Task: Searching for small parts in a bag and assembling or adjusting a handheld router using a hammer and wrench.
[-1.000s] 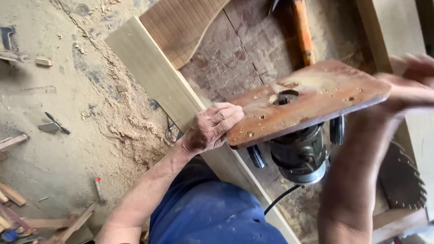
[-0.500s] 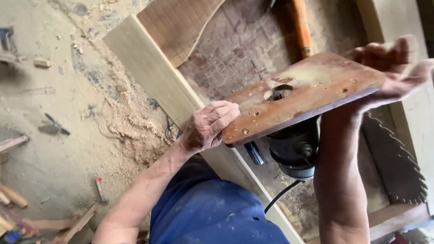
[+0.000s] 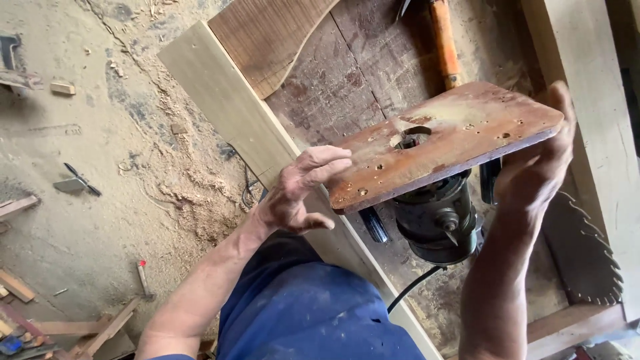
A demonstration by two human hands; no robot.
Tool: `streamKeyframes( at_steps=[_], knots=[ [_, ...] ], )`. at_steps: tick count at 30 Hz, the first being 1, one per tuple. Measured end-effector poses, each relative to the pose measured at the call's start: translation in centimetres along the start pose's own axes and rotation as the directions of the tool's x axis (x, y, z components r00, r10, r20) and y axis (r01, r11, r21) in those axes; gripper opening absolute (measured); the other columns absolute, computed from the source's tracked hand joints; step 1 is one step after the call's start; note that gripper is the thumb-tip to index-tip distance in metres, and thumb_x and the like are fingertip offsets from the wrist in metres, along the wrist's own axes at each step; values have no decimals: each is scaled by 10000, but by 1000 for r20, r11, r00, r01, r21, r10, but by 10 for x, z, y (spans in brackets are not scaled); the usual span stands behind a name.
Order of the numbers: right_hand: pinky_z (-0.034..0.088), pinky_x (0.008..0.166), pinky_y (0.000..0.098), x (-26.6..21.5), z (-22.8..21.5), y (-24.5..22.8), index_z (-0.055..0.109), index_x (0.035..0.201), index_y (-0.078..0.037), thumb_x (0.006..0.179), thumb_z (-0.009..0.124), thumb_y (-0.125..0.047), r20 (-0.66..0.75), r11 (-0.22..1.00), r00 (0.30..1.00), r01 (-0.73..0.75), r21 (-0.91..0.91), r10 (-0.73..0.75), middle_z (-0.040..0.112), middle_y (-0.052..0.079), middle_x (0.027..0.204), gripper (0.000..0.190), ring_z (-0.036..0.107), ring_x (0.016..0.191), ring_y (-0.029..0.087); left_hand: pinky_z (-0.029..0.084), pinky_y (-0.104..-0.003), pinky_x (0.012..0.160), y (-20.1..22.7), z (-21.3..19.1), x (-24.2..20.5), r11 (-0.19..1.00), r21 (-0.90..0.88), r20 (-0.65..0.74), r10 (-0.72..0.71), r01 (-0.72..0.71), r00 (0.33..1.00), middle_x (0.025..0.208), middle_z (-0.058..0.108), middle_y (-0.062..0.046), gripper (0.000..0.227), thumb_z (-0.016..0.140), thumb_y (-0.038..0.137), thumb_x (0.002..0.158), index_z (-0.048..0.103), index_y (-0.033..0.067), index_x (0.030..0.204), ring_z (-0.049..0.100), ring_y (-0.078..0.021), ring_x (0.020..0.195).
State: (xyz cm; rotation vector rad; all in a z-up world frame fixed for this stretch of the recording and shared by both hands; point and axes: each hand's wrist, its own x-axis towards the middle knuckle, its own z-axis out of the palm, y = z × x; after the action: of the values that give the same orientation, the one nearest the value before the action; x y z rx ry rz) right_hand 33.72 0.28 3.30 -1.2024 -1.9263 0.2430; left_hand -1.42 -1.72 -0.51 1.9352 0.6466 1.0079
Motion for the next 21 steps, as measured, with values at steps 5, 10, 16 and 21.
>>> streamKeyframes(
  at_steps=[5, 10, 16, 21],
  knots=[
    [543, 1128, 374, -7, -1, -34, 564, 1393, -26, 1090, 563, -472, 195, 560, 649, -744, 365, 735, 634, 107, 1348, 539, 624, 1273, 224, 486, -556, 1222, 4, 6, -5, 998, 16, 33, -69, 69, 997, 1492, 518, -264, 749, 518, 581, 1028, 451, -9, 1485, 556, -422, 1398],
    [542, 1065, 386, 0, 0, -45, 594, 1354, -20, 1062, 573, -510, 133, 609, 658, -743, 279, 741, 663, 104, 1303, 571, 633, 1233, 227, 525, -561, 1170, 5, 11, 2, 997, 69, -26, -34, 36, 999, 1432, 543, -285, 543, 459, 366, 1094, 459, -39, 1456, 593, -455, 1342],
    [516, 813, 345, -57, -9, -39, 646, 1259, 4, 1105, 577, -209, -171, 818, 801, -571, 71, 574, 617, 144, 1149, 272, 594, 954, 211, 549, -514, 1131, 3, 14, 1, 993, 110, -65, -45, 52, 997, 1383, 581, -279, 385, 390, 189, 1127, 513, -45, 1408, 627, -445, 1283],
    [517, 638, 291, -80, -29, -98, 631, 1322, 76, 1034, 616, 18, 7, 789, 789, -614, 11, 614, 648, 119, 842, 293, 581, 664, 158, 549, -512, 1126, 5, 14, 3, 992, 106, -72, -58, 66, 996, 1360, 602, -276, 347, 407, 140, 1121, 543, -55, 1374, 634, -440, 1268]
  ],
)
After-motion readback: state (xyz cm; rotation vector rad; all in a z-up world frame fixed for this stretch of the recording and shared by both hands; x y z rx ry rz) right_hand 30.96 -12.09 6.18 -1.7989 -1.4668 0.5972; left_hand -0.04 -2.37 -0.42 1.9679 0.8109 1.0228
